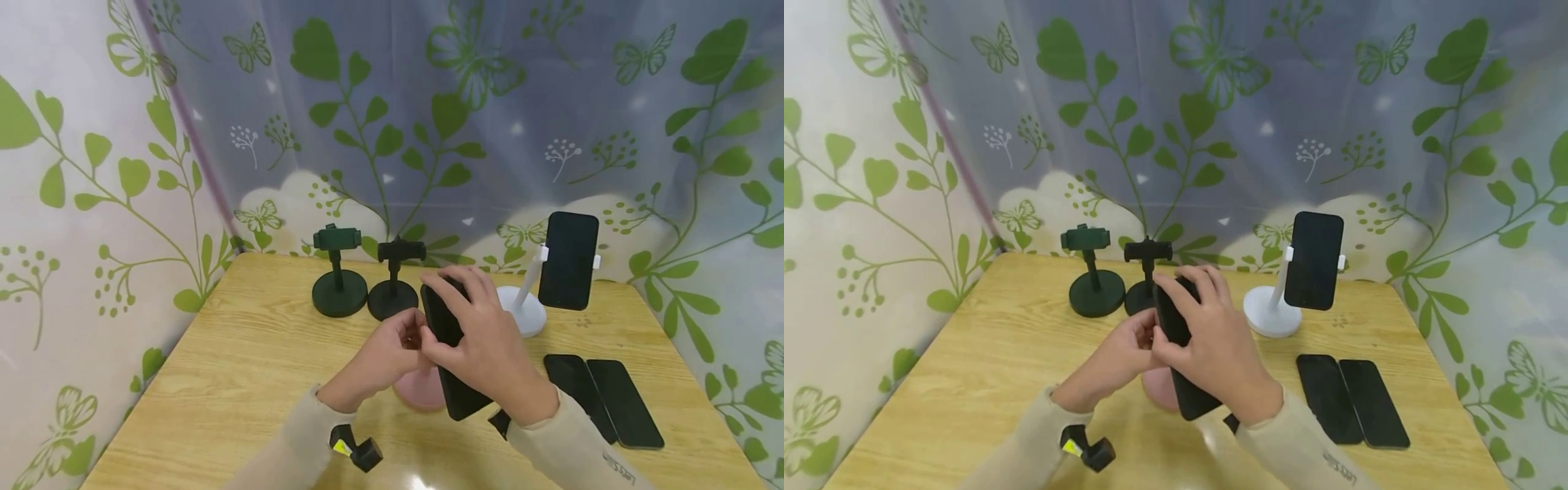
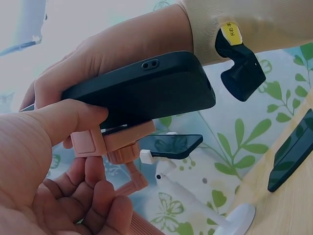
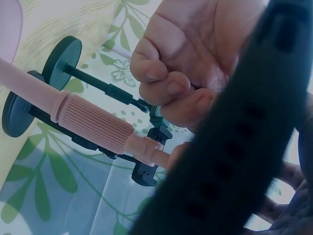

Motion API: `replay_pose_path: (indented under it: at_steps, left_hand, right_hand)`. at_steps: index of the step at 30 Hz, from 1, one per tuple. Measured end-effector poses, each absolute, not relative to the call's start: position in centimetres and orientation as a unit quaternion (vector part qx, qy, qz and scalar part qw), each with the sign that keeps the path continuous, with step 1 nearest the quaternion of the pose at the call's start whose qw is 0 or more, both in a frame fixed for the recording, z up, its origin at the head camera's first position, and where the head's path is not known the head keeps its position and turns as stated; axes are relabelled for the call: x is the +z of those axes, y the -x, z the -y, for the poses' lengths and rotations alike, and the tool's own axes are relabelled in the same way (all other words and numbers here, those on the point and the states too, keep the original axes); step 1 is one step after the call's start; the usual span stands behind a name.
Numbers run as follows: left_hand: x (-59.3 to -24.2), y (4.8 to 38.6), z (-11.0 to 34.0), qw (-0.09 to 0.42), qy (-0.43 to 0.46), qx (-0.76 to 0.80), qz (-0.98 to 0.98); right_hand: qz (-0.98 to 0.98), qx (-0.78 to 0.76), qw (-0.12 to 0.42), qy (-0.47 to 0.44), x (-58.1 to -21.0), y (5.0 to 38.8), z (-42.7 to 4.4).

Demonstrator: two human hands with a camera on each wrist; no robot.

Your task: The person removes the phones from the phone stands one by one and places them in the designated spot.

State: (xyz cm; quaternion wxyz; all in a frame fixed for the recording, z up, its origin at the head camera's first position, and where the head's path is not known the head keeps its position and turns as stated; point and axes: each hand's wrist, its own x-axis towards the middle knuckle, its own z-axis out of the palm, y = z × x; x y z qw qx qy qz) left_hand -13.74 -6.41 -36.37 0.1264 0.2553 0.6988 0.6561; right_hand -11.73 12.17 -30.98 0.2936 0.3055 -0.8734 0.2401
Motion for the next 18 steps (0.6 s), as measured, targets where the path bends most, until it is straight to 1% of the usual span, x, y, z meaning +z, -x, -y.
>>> replay_pose_path:
  at_steps: [11, 18]
  left_hand:
    - [-36.2, 13.8, 5.9, 0.120, -0.272, 0.668, -0.682]
    - [-36.2, 13.9, 6.0, 0.119, -0.269, 0.666, -0.685]
  right_hand:
    - [0.848, 0.266, 0.329, -0.320, -31.2, 11.5, -12.6]
    - [0.796, 0.300, 0.397, -0.345, -30.4, 10.6, -12.8]
